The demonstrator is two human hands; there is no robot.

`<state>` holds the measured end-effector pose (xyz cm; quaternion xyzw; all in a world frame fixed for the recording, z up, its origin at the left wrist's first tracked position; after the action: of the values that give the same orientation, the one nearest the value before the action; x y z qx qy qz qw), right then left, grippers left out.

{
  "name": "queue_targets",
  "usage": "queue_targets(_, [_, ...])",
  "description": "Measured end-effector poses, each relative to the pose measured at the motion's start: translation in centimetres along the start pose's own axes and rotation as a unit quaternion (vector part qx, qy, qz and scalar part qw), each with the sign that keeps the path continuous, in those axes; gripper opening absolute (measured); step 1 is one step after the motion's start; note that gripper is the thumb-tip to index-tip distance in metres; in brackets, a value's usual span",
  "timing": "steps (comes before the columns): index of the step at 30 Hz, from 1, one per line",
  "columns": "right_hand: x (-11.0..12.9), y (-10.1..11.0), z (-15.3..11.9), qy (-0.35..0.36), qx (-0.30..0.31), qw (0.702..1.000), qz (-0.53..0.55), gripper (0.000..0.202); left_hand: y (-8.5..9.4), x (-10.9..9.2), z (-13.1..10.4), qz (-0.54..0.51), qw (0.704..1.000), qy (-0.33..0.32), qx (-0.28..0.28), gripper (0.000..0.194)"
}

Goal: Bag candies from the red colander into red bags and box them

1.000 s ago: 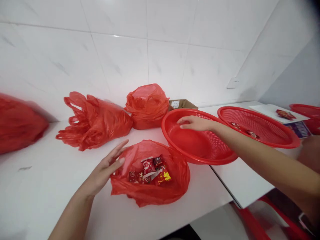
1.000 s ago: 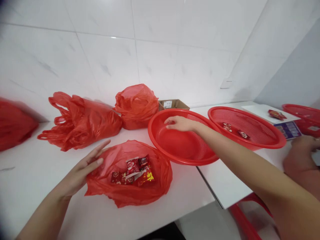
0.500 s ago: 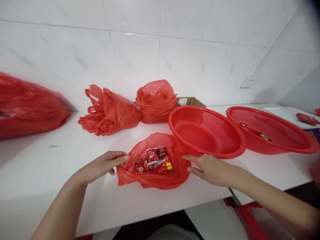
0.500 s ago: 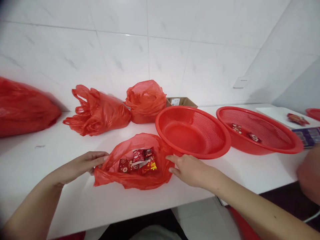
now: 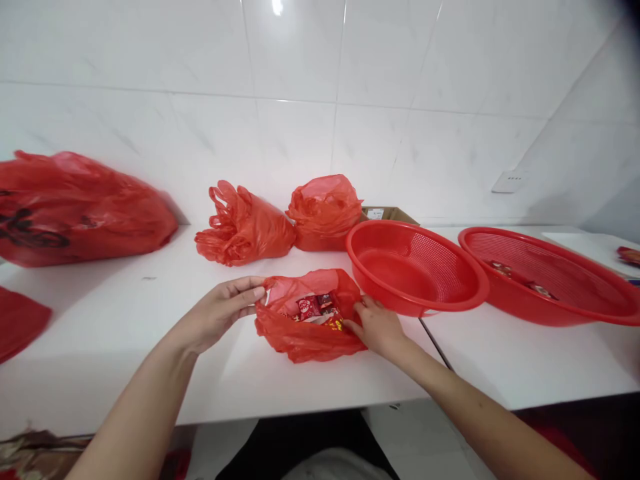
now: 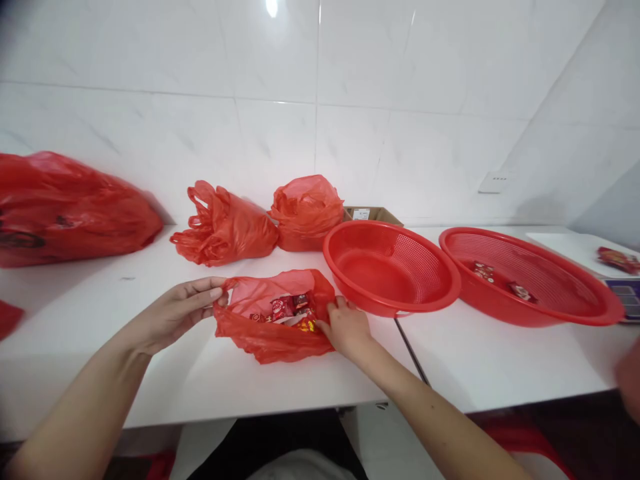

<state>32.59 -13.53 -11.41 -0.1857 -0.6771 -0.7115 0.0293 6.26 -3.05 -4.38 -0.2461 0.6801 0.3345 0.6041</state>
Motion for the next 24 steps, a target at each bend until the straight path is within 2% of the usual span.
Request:
queue_targets(2, [0.8, 0.6, -0.1, 0.026, -0.031, 0.996, 0.083, 0.016, 0.1, 0.5, -0.6, -0.033, 0.999, 0.007, 0.005, 0.029])
queue_targets(4, [1.8, 2.6, -0.8, 0.064, -0.057, 0.973, 0.216, 0.006, 0.4, 0.6, -1.2, -0.056, 0.998, 0.004, 0.006, 0.05])
queue_targets(6, [2.7, 5.7, -1.6, 0.098, -0.09, 0.927, 0.35, 0.01, 1.1, 0.1, -1.7, -0.071, 0.997, -0.012, -0.008, 0.066])
queue_targets(8, [3.2, 8.8, -1.9, 0.11, -0.116, 0.877, 0.454, 0.016, 1.7, -0.8, -1.8, -0.083, 0.995, -0.031, -0.038, 0.074])
queue_targets(11, [3.6, 11.5, -1.3, 0.105, -0.082, 0.797, 0.589, 0.018, 1.9, -2.4, -1.5, -0.104, 0.991, -0.051, -0.065, 0.071])
queue_targets(14, [4.2, 12.6, -0.5, 0.099, -0.026, 0.709, 0.698, 0.017, 1.4, -4.1, -1.2, -0.119, 0.987, -0.087, -0.066, 0.06])
queue_targets(17, [5.1, 13.8, -0.5, 0.138, -0.049, 0.635, 0.758, 0.011, 0.8, -5.3, -1.2, -0.126, 0.98, -0.139, -0.064, 0.04])
queue_targets(18, [5.5, 14.1, -0.5, 0.155, -0.05, 0.628, 0.761, 0.014, 0.6, -5.4, -1.2, -0.119, 0.981, -0.14, -0.063, 0.033])
queue_targets(19, [6.1, 14.3, -0.5, 0.167, -0.041, 0.632, 0.755, 0.018, 0.3, -5.3, -1.2, -0.099, 0.985, -0.129, -0.057, 0.029])
queue_targets(22, [7.5, 14.9, -0.4, 0.179, 0.006, 0.675, 0.716, 0.025, -0.9, -4.9, -1.3, 0.021, 0.997, -0.079, -0.003, 0.022])
queue_targets(24, [8.0, 15.8, -0.3, 0.196, -0.001, 0.688, 0.699, 0.026, -1.6, -5.3, -1.6, 0.071, 0.993, -0.086, 0.031, 0.02])
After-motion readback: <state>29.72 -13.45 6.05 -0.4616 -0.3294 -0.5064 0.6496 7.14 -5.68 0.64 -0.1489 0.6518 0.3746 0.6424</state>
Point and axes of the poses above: each hand's wrist, its own z-axis towards the middle knuckle, its own y-axis out of the back of the hand, x = y × z, the point moved 4 cm from there along z, towards the middle knuckle, and after that the axes turned 9 degrees about z, right-handed, at the moved point
